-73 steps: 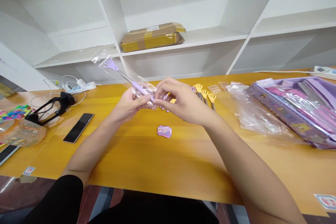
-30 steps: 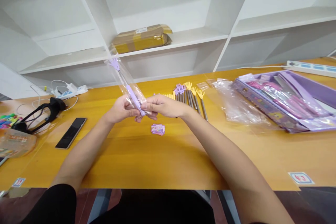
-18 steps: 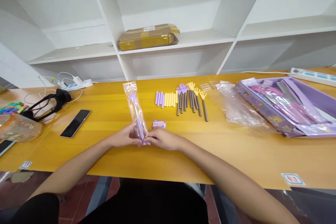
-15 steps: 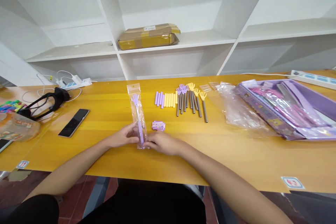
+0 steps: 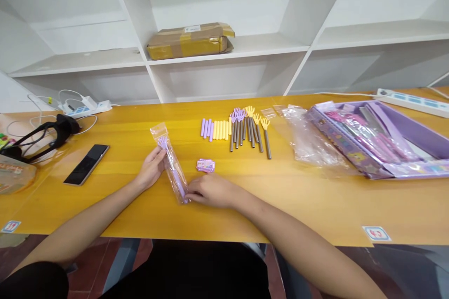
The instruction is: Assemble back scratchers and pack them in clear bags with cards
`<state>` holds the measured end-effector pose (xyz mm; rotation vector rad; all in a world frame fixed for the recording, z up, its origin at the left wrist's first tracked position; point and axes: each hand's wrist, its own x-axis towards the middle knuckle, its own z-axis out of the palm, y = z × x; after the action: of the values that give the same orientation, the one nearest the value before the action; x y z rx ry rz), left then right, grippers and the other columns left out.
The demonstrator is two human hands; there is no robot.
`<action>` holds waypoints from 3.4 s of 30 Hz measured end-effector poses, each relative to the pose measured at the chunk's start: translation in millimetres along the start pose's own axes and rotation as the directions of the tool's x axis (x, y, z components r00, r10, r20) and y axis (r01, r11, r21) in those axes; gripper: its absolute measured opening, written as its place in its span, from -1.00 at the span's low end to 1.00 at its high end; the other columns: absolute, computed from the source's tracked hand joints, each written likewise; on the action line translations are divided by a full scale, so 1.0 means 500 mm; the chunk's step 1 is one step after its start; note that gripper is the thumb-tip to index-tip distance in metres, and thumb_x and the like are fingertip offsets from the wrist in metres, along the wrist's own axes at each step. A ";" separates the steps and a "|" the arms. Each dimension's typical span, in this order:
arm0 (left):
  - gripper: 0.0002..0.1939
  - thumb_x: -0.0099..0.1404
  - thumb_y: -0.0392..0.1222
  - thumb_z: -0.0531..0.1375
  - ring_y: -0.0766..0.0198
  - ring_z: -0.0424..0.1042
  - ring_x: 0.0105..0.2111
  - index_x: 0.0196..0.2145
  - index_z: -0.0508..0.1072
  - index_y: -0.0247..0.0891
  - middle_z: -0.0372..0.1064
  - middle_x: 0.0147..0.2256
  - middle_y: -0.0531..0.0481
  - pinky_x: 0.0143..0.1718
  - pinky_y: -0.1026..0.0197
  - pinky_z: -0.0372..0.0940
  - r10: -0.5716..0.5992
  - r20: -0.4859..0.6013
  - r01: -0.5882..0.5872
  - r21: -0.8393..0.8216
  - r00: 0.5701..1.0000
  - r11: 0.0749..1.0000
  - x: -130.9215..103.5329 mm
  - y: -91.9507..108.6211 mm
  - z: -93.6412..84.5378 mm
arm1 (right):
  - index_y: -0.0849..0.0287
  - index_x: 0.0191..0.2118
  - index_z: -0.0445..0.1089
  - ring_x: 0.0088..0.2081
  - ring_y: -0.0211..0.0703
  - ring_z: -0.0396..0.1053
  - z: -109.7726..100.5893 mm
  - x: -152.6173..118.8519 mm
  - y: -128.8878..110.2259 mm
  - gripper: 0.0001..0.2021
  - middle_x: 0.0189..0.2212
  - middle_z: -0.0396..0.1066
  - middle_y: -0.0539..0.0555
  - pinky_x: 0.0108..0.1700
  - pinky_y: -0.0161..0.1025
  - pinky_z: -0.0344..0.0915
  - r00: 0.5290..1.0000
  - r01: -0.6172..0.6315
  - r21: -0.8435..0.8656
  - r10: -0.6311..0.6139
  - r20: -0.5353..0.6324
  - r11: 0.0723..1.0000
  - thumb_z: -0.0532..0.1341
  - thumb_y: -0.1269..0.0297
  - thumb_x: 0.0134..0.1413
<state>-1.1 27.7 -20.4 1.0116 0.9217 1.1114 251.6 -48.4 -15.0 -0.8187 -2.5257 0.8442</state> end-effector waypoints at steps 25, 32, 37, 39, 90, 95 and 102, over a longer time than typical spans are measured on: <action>-0.42 0.27 0.35 0.42 0.39 0.28 -0.52 -0.12 0.51 -0.23 0.36 -0.38 0.10 -0.52 0.31 0.23 -0.087 0.043 0.078 0.176 0.995 0.981 -0.004 -0.022 -0.023 | 0.12 0.04 0.48 -0.09 -0.05 0.48 -0.079 -0.039 0.109 -0.69 0.04 0.40 0.17 -0.01 -0.08 0.42 0.860 -0.443 -0.021 0.418 -0.293 0.896 0.36 0.05 0.32; -0.33 0.28 0.33 0.42 0.31 0.50 -0.43 0.09 0.47 -0.24 0.45 -0.30 0.03 -0.42 0.24 0.50 -0.292 0.195 0.251 0.211 0.936 0.945 -0.063 -0.038 0.009 | 0.12 -0.15 0.49 -0.27 -0.11 0.42 -0.072 -0.037 0.137 -0.85 -0.19 0.47 0.11 -0.17 -0.14 0.37 0.815 -0.397 0.100 0.400 -0.419 0.913 0.37 0.18 0.26; -0.38 0.34 0.22 0.42 0.23 0.59 -0.32 0.17 0.49 -0.23 0.52 -0.21 -0.06 -0.32 0.15 0.58 -0.350 0.298 0.287 0.236 0.888 0.929 -0.084 -0.040 0.014 | 0.11 -0.12 0.55 -0.32 -0.11 0.40 -0.074 -0.039 0.145 -0.87 -0.24 0.49 0.10 -0.23 -0.15 0.36 0.799 -0.390 0.134 0.408 -0.443 0.911 0.35 0.20 0.29; -0.41 0.34 0.20 0.43 0.22 0.61 -0.30 0.13 0.51 -0.26 0.54 -0.19 -0.10 -0.28 0.14 0.59 -0.358 0.319 0.281 0.264 0.877 0.923 -0.086 -0.036 0.015 | 0.10 -0.12 0.57 -0.32 -0.11 0.40 -0.075 -0.040 0.150 -0.87 -0.21 0.48 0.12 -0.22 -0.14 0.38 0.784 -0.400 0.136 0.415 -0.462 0.906 0.36 0.20 0.28; -0.18 0.36 -0.27 0.41 0.12 0.53 0.05 0.45 0.21 0.00 0.41 -0.01 -0.09 0.18 -0.02 0.43 -0.121 0.548 -0.019 0.243 0.828 0.970 -0.088 -0.036 0.027 | 0.09 -0.25 0.42 -0.15 -0.11 0.60 -0.022 -0.035 0.016 -0.90 0.00 0.64 0.10 -0.25 -0.21 0.45 0.924 -0.068 -0.239 -0.029 -0.380 0.969 0.25 0.39 0.35; -0.16 0.38 -0.28 0.39 0.12 0.53 0.08 0.47 0.14 0.04 0.39 0.05 -0.12 0.18 -0.01 0.44 -0.106 0.553 -0.045 0.253 0.826 0.967 -0.093 -0.030 0.033 | 0.07 -0.30 0.40 -0.29 -0.17 0.57 -0.018 -0.031 0.018 -0.84 -0.08 0.65 0.12 -0.30 -0.21 0.47 0.837 -0.165 0.035 0.159 -0.523 0.986 0.29 0.23 0.36; -0.43 0.41 -0.31 0.34 0.15 0.54 0.02 0.29 0.31 -0.08 0.37 0.20 -0.24 0.16 -0.06 0.47 -0.049 0.595 -0.168 0.304 0.802 0.938 -0.097 -0.034 0.031 | 0.07 -0.24 0.36 -0.48 -0.15 0.51 -0.019 -0.014 0.023 -0.58 -0.46 0.56 0.04 -0.38 -0.15 0.48 0.696 -0.182 0.541 0.497 -0.519 0.821 0.41 -0.17 0.24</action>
<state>8.3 -24.7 -28.5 1.5786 0.5682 0.6092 266.7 -41.1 -16.1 -1.1960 -1.4965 0.9968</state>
